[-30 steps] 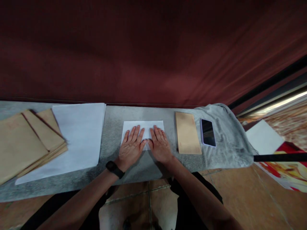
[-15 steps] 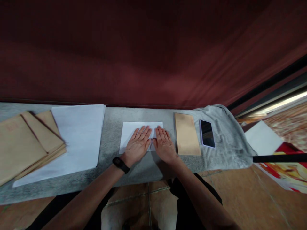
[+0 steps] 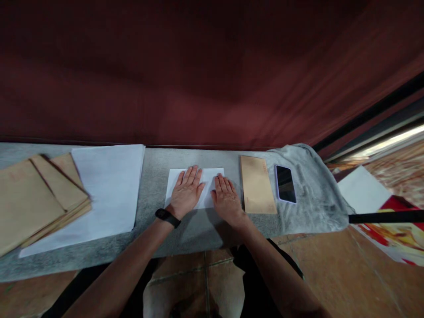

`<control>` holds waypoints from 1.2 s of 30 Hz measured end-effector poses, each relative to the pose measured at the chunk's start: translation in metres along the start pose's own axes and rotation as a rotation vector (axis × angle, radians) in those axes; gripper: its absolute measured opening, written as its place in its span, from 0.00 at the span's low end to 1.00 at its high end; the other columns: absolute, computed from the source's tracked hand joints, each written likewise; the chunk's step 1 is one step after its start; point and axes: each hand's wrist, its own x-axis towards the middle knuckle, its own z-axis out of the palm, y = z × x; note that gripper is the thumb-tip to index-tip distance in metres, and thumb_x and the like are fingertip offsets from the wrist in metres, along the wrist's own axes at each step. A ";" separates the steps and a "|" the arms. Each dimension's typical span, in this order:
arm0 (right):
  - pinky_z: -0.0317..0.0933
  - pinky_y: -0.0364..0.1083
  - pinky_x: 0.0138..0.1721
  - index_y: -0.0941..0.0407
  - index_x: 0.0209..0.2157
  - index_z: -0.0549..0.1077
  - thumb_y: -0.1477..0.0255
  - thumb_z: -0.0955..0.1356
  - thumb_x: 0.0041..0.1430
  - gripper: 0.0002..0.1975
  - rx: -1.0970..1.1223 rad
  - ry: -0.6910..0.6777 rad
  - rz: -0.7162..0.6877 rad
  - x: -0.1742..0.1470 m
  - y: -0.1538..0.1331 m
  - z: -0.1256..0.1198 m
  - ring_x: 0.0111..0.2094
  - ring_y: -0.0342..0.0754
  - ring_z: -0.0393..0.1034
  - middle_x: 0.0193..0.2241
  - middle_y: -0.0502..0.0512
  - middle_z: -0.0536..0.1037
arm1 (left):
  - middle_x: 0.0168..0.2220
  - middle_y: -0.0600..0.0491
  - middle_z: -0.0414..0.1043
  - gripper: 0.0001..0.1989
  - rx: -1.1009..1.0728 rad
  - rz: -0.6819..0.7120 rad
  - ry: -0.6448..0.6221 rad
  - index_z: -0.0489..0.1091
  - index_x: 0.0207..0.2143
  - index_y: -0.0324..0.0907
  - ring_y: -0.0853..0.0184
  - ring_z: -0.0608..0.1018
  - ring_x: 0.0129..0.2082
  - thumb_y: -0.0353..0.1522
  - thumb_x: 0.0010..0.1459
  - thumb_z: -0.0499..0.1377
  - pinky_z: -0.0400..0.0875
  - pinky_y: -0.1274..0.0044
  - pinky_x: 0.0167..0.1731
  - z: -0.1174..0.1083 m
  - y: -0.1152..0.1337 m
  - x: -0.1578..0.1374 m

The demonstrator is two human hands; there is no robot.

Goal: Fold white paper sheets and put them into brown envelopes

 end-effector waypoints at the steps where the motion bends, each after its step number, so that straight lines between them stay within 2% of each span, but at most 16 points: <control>1: 0.50 0.58 0.68 0.67 0.69 0.58 0.69 0.59 0.73 0.28 -0.009 -0.006 0.000 0.000 0.000 -0.001 0.70 0.59 0.55 0.70 0.68 0.58 | 0.72 0.41 0.52 0.31 0.001 -0.009 0.005 0.55 0.70 0.34 0.55 0.54 0.73 0.40 0.72 0.41 0.48 0.59 0.71 0.000 0.000 -0.001; 8: 0.50 0.58 0.68 0.69 0.68 0.59 0.72 0.58 0.73 0.27 -0.035 -0.016 0.037 0.001 -0.005 -0.007 0.69 0.60 0.57 0.69 0.70 0.59 | 0.72 0.40 0.52 0.31 0.001 -0.019 0.035 0.53 0.71 0.34 0.54 0.53 0.73 0.40 0.72 0.42 0.49 0.58 0.70 -0.003 -0.003 -0.019; 13: 0.48 0.60 0.69 0.70 0.68 0.60 0.73 0.58 0.72 0.27 -0.014 0.005 0.067 0.003 -0.007 -0.004 0.69 0.61 0.55 0.69 0.71 0.58 | 0.72 0.42 0.53 0.29 0.007 0.061 0.026 0.56 0.70 0.36 0.53 0.55 0.73 0.40 0.72 0.42 0.48 0.56 0.70 -0.008 0.004 -0.039; 18: 0.49 0.57 0.70 0.63 0.70 0.56 0.71 0.55 0.74 0.27 0.118 -0.001 -0.084 0.009 -0.020 0.003 0.72 0.54 0.48 0.72 0.64 0.54 | 0.71 0.42 0.56 0.28 -0.010 0.122 0.026 0.58 0.69 0.35 0.55 0.55 0.73 0.36 0.70 0.45 0.47 0.56 0.71 -0.007 0.014 -0.061; 23: 0.44 0.58 0.72 0.58 0.68 0.61 0.67 0.56 0.75 0.25 0.116 -0.031 -0.157 0.012 -0.032 0.009 0.72 0.54 0.48 0.71 0.60 0.56 | 0.71 0.40 0.55 0.29 -0.013 0.072 0.081 0.55 0.70 0.33 0.55 0.56 0.72 0.31 0.69 0.45 0.47 0.54 0.70 -0.003 0.012 -0.070; 31: 0.47 0.60 0.69 0.61 0.70 0.57 0.62 0.59 0.74 0.29 0.033 0.074 -0.032 0.014 -0.026 0.016 0.71 0.60 0.50 0.72 0.66 0.53 | 0.72 0.38 0.51 0.31 -0.024 -0.055 0.119 0.55 0.70 0.36 0.51 0.55 0.72 0.41 0.70 0.48 0.49 0.54 0.69 -0.006 -0.002 -0.065; 36: 0.48 0.61 0.68 0.62 0.71 0.56 0.63 0.56 0.75 0.29 0.013 0.090 0.011 0.014 -0.026 0.019 0.71 0.61 0.51 0.71 0.69 0.53 | 0.72 0.37 0.50 0.32 -0.028 -0.107 0.127 0.54 0.71 0.36 0.51 0.54 0.73 0.41 0.70 0.48 0.49 0.53 0.69 -0.004 -0.006 -0.056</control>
